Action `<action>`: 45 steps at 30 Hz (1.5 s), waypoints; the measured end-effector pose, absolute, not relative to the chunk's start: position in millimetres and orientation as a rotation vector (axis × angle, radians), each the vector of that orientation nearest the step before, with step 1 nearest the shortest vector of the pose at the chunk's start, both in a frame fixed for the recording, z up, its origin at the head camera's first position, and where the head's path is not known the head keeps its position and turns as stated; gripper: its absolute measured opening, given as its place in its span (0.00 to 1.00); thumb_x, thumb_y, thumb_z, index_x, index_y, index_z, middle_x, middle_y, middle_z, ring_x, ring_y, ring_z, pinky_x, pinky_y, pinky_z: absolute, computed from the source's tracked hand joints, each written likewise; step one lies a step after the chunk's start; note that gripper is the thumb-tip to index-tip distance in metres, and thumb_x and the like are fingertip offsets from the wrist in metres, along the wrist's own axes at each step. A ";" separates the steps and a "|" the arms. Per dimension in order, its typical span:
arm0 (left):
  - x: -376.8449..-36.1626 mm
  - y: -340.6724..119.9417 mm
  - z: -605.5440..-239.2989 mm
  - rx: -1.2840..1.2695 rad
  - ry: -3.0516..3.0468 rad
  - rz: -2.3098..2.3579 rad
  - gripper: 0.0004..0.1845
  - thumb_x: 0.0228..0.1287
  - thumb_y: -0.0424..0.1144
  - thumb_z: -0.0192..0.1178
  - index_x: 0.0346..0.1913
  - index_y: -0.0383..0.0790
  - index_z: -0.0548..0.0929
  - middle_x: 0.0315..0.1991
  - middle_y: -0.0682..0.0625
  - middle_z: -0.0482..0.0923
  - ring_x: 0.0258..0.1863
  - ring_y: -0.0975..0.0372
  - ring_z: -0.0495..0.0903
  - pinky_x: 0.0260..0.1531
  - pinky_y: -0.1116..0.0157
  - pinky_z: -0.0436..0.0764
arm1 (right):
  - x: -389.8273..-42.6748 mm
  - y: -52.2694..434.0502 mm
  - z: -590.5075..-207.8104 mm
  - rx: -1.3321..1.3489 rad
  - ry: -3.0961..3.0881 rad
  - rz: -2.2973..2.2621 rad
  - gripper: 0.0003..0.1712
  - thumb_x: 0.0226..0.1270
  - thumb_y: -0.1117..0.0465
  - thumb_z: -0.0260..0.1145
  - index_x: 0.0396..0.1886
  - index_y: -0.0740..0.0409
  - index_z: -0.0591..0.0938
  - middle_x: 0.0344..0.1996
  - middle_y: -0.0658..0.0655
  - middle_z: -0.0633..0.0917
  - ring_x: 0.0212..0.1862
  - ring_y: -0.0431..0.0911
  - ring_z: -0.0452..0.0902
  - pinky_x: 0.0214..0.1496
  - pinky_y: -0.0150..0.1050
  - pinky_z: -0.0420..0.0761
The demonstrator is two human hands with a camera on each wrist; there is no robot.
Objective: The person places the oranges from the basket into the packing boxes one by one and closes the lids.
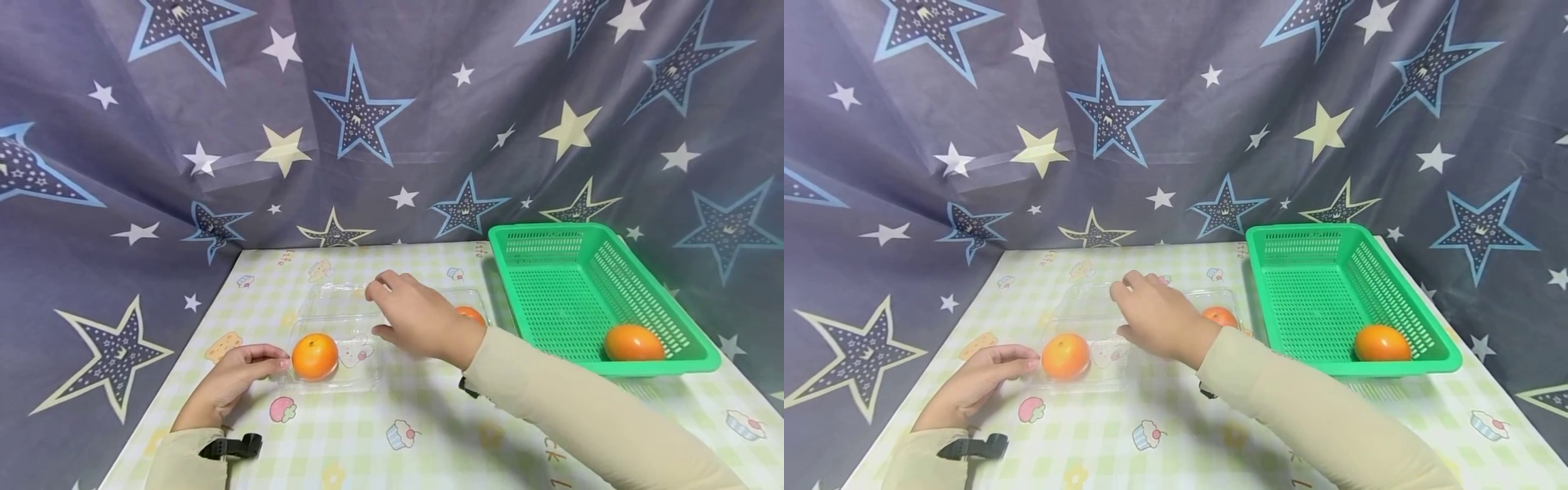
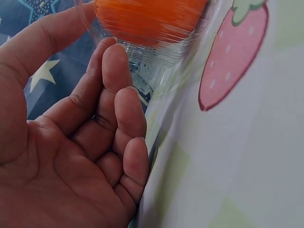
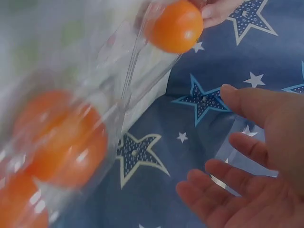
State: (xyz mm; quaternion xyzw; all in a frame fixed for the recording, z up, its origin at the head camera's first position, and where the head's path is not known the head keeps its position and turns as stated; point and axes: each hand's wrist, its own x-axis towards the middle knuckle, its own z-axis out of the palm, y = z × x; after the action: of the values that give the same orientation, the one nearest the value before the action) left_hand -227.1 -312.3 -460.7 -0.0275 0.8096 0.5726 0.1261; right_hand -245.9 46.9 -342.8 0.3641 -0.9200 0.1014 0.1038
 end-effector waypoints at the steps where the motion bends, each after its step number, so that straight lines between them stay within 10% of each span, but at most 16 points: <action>1: -227.2 -312.5 -460.8 -0.085 2.360 1.665 0.19 0.65 0.43 0.72 0.51 0.32 0.85 0.40 0.56 0.88 0.45 0.62 0.80 0.51 0.64 0.76 | -246.3 49.7 -341.3 1.071 -2.719 0.294 0.25 0.65 0.50 0.76 0.57 0.48 0.77 0.59 0.52 0.78 0.53 0.49 0.78 0.52 0.41 0.83; 45: -227.5 -313.2 -463.9 -0.090 2.348 1.693 0.15 0.66 0.42 0.72 0.48 0.36 0.87 0.39 0.58 0.88 0.44 0.62 0.80 0.50 0.65 0.76 | -264.6 210.7 -317.1 0.812 -2.723 0.034 0.20 0.61 0.58 0.76 0.51 0.56 0.81 0.45 0.56 0.83 0.48 0.55 0.81 0.42 0.51 0.85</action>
State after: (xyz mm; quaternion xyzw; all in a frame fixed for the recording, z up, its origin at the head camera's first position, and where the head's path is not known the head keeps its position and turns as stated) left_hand -227.5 -313.2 -463.9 -0.0307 0.8047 0.5801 0.1226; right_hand -264.6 210.7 -317.1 0.2825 -0.9475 0.0119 0.1493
